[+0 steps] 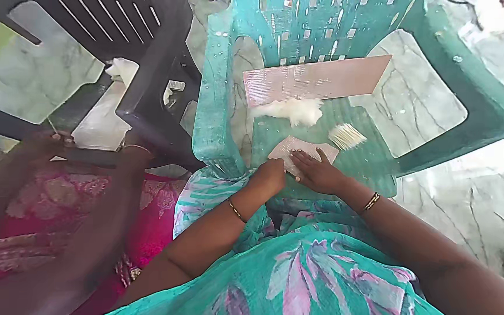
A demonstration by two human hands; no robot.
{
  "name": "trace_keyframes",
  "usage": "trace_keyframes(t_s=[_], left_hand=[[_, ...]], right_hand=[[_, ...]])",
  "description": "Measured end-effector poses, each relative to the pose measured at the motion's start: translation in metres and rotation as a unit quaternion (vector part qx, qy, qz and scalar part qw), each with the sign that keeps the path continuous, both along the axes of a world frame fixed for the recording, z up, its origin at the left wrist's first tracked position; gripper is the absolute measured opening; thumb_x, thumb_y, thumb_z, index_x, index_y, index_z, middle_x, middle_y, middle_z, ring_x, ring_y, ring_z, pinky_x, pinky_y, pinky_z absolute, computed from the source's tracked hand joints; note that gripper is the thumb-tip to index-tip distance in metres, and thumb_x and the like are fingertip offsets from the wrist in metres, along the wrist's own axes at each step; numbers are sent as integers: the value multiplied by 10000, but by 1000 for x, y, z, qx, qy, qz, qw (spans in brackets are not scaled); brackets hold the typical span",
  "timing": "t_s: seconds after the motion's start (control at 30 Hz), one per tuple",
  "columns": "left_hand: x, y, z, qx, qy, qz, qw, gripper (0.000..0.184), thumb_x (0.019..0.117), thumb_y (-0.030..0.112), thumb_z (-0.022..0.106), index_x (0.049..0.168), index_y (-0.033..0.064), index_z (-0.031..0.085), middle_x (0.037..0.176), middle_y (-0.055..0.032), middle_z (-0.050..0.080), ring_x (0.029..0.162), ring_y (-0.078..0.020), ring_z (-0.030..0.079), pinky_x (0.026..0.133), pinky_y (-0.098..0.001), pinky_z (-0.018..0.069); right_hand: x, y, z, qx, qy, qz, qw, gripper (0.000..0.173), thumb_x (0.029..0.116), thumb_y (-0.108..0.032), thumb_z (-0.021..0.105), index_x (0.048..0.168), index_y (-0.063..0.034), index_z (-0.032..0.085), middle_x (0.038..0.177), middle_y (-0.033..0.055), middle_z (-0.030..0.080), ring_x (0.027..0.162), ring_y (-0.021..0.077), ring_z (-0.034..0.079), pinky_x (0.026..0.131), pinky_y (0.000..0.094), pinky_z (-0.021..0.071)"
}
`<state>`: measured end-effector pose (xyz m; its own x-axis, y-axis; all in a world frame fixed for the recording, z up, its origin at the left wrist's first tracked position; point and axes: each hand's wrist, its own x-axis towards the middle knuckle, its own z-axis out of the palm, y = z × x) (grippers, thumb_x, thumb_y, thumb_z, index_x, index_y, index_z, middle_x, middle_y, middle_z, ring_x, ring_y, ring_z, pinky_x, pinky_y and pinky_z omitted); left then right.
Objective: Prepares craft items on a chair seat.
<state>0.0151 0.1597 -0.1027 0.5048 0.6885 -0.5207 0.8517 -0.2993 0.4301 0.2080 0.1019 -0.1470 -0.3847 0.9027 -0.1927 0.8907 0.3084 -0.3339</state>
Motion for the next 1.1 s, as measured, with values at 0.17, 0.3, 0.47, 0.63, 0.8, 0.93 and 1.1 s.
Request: trace_keyframes(t_s=[0.17,0.3,0.47,0.63,0.8,0.93,1.1], left_hand=[[2,-12,0,-13,-5,-32,999,270,1070,185,500,1162,-19,652,1126,-221,677,1097,-383,664,939,-580,529],[4,-18,1,-24,-16,-59,998,291,1081,195,479,1164,-27,649,1120,-221,672,1100,-373,658,951,-566,520],[0,-11,3,-1,-23,-19,1000,302,1083,190,480,1181,-46,641,1145,-247,668,1124,-402,652,962,-582,516],[0,-4,2,19,-14,7,1000,284,1074,173,485,1179,-36,647,1169,-243,659,1139,-396,647,967,-576,520],[1,-1,1,7,-15,6,1000,282,1071,159,477,1193,-39,636,1194,-237,648,1165,-381,635,990,-561,510],[0,-7,-3,11,-22,-11,1000,255,1058,179,527,1136,-28,652,1130,-224,665,1095,-380,659,931,-569,532],[5,-19,1,-14,-14,-51,999,254,1061,171,521,1155,-24,655,1112,-223,674,1082,-378,665,926,-566,533]], right_hand=[[14,-36,16,-49,-26,41,998,680,1084,-490,336,1635,-98,258,1708,79,232,1590,238,164,1216,690,21],[34,-58,24,-53,-1,70,996,603,1079,-441,382,1602,-140,370,1673,50,331,1570,237,241,1214,691,53],[48,-49,24,85,63,-11,994,556,1054,-360,416,1495,-37,517,1578,120,478,1507,332,375,1180,710,197],[25,-12,9,62,41,-38,997,585,1087,-375,398,1570,-46,398,1644,120,373,1544,298,300,1217,650,175],[-1,-3,8,-22,-8,-23,999,646,1090,-438,374,1633,-105,266,1705,74,244,1586,249,182,1202,707,-8],[5,-30,13,-49,-20,-6,999,677,1088,-495,308,1640,-108,244,1713,69,219,1592,238,154,1193,723,-42],[14,-71,23,-33,-20,13,999,596,1085,-437,398,1598,-134,376,1665,54,348,1564,237,258,1191,736,15]])
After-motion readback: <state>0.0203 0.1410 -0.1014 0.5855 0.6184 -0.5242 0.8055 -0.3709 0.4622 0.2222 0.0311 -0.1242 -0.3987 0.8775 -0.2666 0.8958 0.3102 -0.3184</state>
